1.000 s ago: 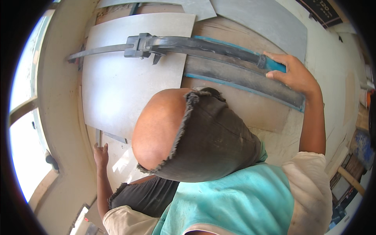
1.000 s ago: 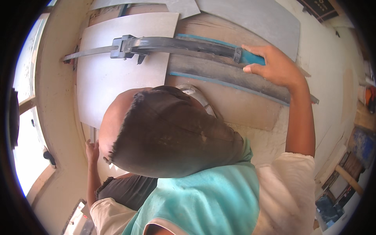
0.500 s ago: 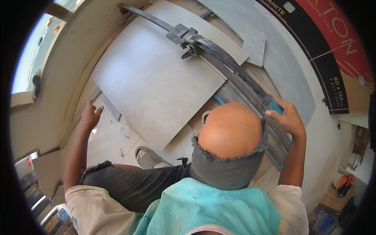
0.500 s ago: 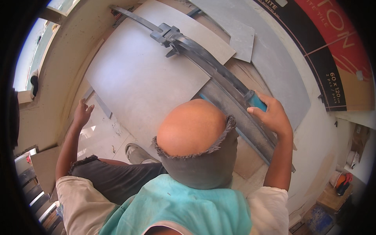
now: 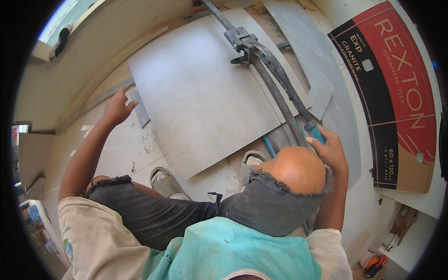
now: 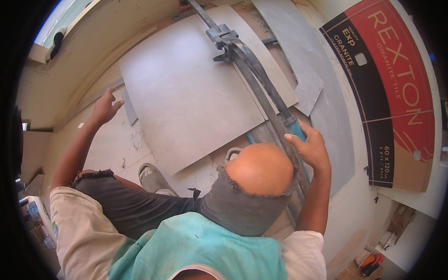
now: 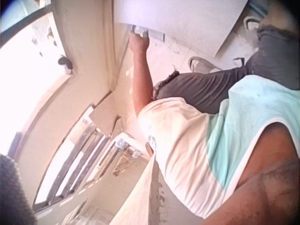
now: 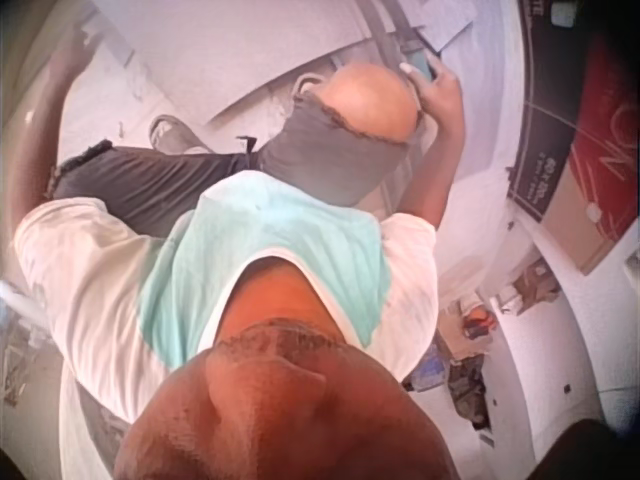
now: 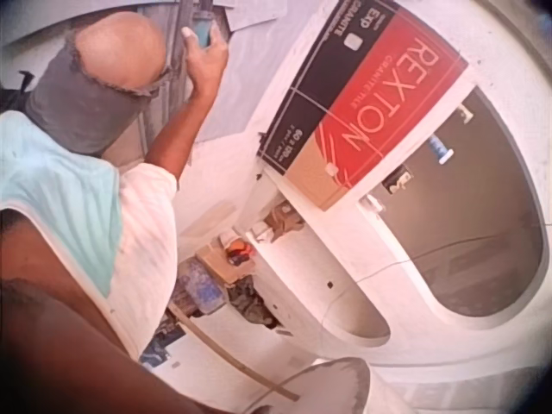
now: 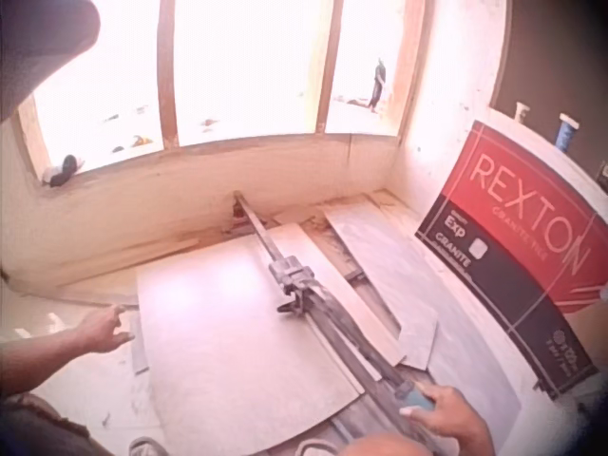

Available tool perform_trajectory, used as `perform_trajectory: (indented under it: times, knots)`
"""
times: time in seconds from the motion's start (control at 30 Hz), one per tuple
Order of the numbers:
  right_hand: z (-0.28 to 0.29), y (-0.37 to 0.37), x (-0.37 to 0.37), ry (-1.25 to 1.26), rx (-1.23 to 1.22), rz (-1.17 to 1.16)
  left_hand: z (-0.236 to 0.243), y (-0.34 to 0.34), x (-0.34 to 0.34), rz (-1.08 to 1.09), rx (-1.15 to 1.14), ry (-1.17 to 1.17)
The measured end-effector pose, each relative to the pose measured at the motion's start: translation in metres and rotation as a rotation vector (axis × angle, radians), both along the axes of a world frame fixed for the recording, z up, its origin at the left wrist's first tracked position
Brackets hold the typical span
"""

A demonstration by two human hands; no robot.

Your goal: The person positions a large tile onto a manual tile cutter, aligns it with the cutting guide, and uses the cutting lever to score and break the tile.

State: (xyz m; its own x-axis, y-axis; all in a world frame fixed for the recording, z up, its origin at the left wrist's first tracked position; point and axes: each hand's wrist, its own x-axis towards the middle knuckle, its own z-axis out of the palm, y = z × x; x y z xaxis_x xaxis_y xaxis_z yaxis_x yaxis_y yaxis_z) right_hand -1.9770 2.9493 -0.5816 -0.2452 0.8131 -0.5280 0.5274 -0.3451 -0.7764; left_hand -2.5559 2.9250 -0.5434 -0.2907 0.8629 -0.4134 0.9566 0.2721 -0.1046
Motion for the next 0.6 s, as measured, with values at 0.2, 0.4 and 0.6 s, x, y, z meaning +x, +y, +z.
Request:
perform_trajectory:
  times: [0.2, 0.4, 0.6]
  knots:
    - [-0.01, 0.03, -0.021, 0.007, 0.053, 0.06, -0.003, 0.001, -0.004, 0.049, -0.011, -0.037]
    - [-0.011, 0.057, -0.051, -0.115, 0.05, 0.115, -0.014, -0.008, -0.019, 0.079, 0.021, -0.077]
    - [-0.021, 0.075, -0.072, -0.124, 0.093, 0.093, -0.022, -0.015, -0.028, 0.15, 0.006, -0.127]
